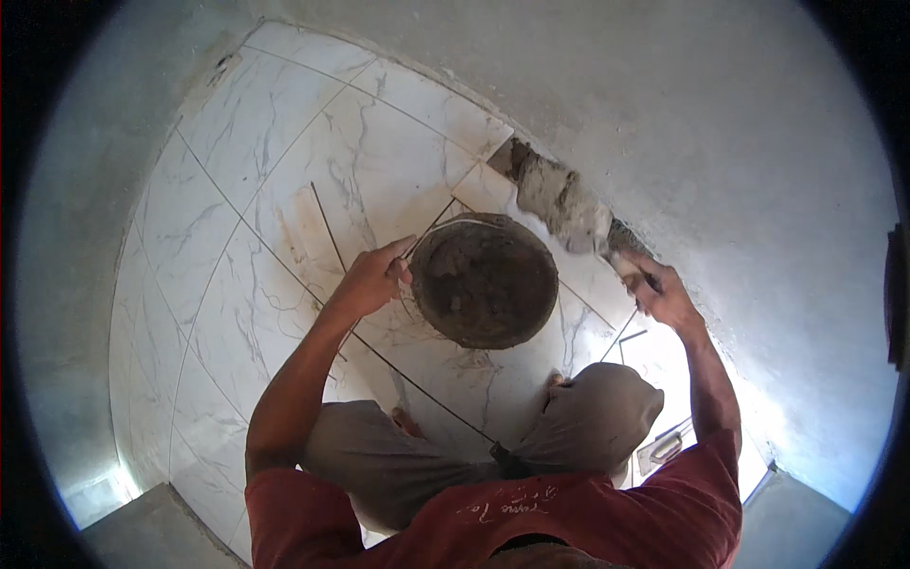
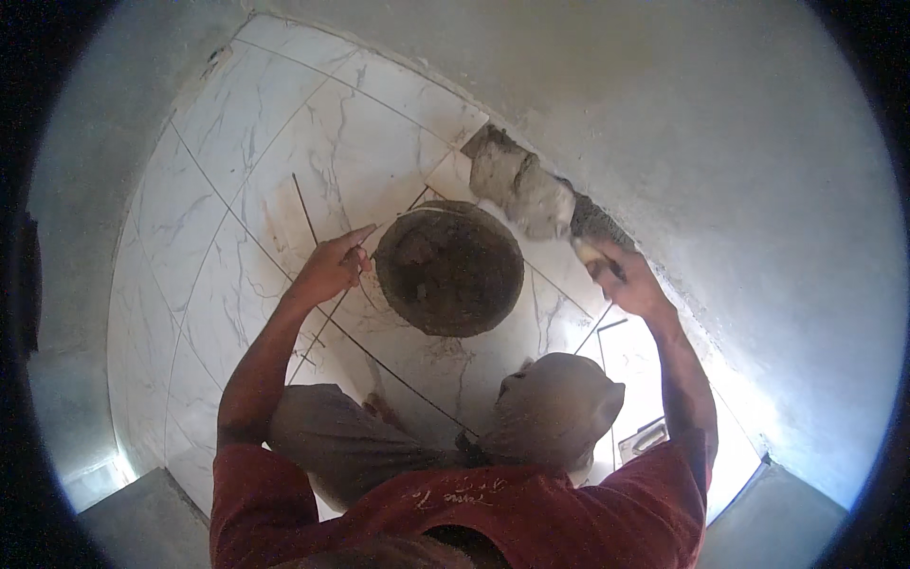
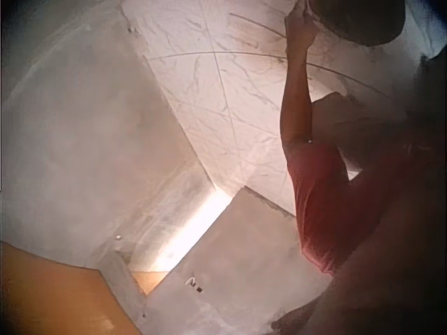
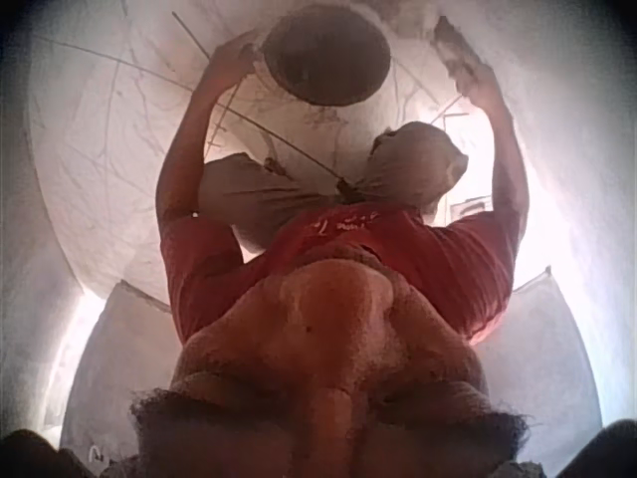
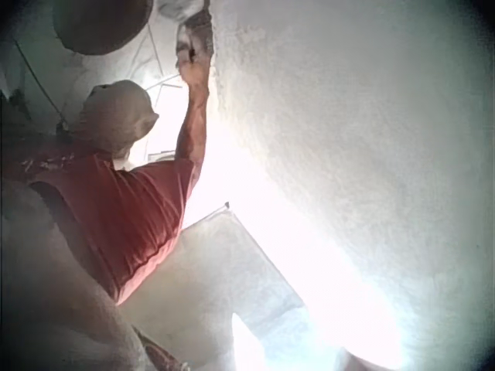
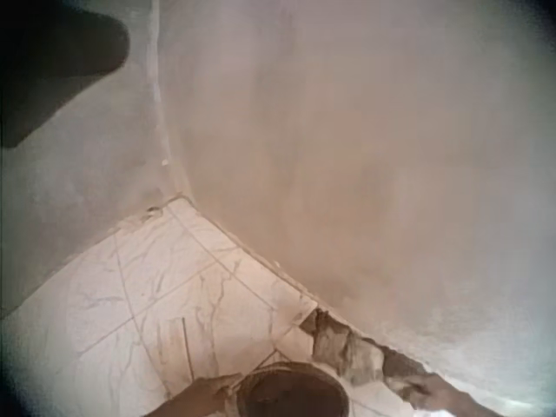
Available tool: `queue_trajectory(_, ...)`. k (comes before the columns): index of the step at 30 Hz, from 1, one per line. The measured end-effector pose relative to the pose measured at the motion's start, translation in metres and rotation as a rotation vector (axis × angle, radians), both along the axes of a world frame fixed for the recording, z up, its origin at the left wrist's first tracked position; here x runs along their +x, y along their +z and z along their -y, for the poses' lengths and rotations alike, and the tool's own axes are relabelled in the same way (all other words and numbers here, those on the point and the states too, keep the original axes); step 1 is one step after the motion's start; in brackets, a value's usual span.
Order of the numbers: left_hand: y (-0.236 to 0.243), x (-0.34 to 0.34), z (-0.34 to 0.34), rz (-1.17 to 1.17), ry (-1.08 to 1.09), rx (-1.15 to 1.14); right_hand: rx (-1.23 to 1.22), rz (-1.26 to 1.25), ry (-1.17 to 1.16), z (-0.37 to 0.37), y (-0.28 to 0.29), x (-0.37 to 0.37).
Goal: The person scoops mortar from a bucket with a trowel and applies and smooths the mortar along the edge of the floor by the wall.
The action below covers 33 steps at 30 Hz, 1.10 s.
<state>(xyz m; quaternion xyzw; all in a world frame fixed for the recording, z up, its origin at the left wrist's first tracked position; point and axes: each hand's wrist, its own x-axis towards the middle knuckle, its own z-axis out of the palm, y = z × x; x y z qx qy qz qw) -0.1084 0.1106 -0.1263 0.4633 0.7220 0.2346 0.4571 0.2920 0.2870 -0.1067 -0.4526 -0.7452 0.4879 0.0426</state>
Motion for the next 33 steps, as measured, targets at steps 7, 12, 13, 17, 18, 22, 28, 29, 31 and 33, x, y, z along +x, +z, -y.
queue_trajectory(7, -0.004, 0.009, -0.008, 0.003, -0.073, 0.048, 0.734, 0.41, -0.038, -0.061, -0.163, -0.05)
queue_trajectory(12, 0.007, 0.004, 0.012, 0.018, -0.019, 0.081, 0.663, 0.318, -0.049, -0.046, -0.149, -0.066)
queue_trajectory(13, 0.01, 0.006, 0.013, 0.016, -0.015, 0.076, 0.673, 0.331, -0.014, -0.045, -0.145, -0.063)
queue_trajectory(17, 0.021, 0.012, 0.005, -0.002, -0.004, 0.028, 0.687, 0.385, -0.002, -0.056, -0.148, -0.069)
queue_trajectory(18, 0.021, 0.018, 0.001, 0.007, -0.002, 0.033, 0.688, 0.397, -0.018, -0.063, -0.157, -0.07)
queue_trajectory(22, 0.018, 0.022, 0.009, 0.011, -0.033, 0.057, 0.557, 0.515, 0.159, -0.087, -0.152, -0.105)
queue_trajectory(28, 0.045, 0.06, 0.018, -0.233, -0.224, 0.138, 0.546, 0.318, 0.051, -0.083, -0.137, -0.098)
queue_trajectory(29, 0.042, 0.068, 0.011, -0.244, -0.22, 0.164, 0.531, 0.42, 0.01, -0.091, -0.154, -0.091)
queue_trajectory(31, 0.038, 0.067, 0.01, -0.266, -0.214, 0.183, 0.508, 0.509, -0.031, -0.098, -0.166, -0.094)
queue_trajectory(33, 0.036, 0.059, 0.016, -0.24, -0.116, 0.105, 0.431, 0.529, 0.092, -0.101, -0.162, -0.106)
